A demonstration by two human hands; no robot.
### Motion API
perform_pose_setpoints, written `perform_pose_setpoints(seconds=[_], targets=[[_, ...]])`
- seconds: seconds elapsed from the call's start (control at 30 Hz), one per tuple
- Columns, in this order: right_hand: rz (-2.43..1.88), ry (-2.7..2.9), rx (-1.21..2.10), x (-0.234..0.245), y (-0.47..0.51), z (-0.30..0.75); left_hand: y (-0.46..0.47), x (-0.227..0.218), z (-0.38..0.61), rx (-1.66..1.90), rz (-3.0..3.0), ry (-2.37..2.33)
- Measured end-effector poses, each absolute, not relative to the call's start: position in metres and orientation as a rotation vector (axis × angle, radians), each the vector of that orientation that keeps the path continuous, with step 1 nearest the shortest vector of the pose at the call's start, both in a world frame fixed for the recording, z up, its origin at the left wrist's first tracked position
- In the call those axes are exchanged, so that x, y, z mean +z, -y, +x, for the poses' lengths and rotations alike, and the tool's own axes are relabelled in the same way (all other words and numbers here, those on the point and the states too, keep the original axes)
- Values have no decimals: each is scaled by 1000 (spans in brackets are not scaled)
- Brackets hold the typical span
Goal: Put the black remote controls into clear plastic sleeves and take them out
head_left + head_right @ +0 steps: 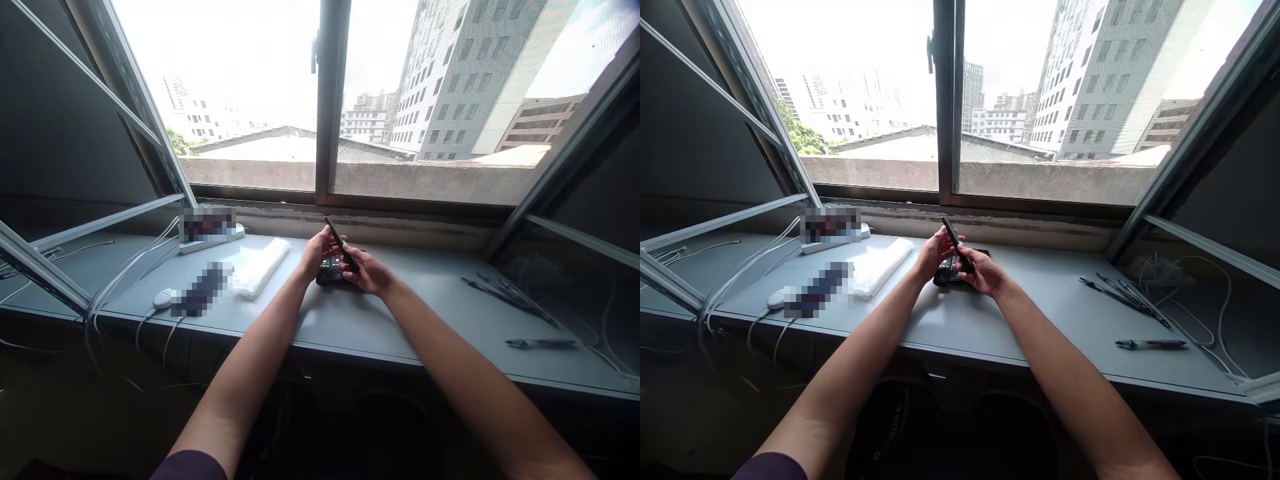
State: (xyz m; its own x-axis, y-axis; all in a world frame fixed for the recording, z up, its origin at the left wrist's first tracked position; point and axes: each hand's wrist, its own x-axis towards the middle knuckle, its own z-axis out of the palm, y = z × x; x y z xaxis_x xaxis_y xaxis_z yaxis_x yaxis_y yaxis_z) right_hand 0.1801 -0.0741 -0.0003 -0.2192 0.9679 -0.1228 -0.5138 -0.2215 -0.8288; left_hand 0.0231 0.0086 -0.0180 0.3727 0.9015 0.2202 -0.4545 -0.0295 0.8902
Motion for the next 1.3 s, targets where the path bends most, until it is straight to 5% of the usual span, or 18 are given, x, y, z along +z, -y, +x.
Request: perform_pose_setpoints(seconds=[0.9, 1.3], targets=[[-751, 961, 1595, -9, 74, 168, -5, -21, 24, 1171, 1246, -498], [-812, 1005, 1646, -15, 72, 171, -16, -15, 15, 1486, 995, -560]])
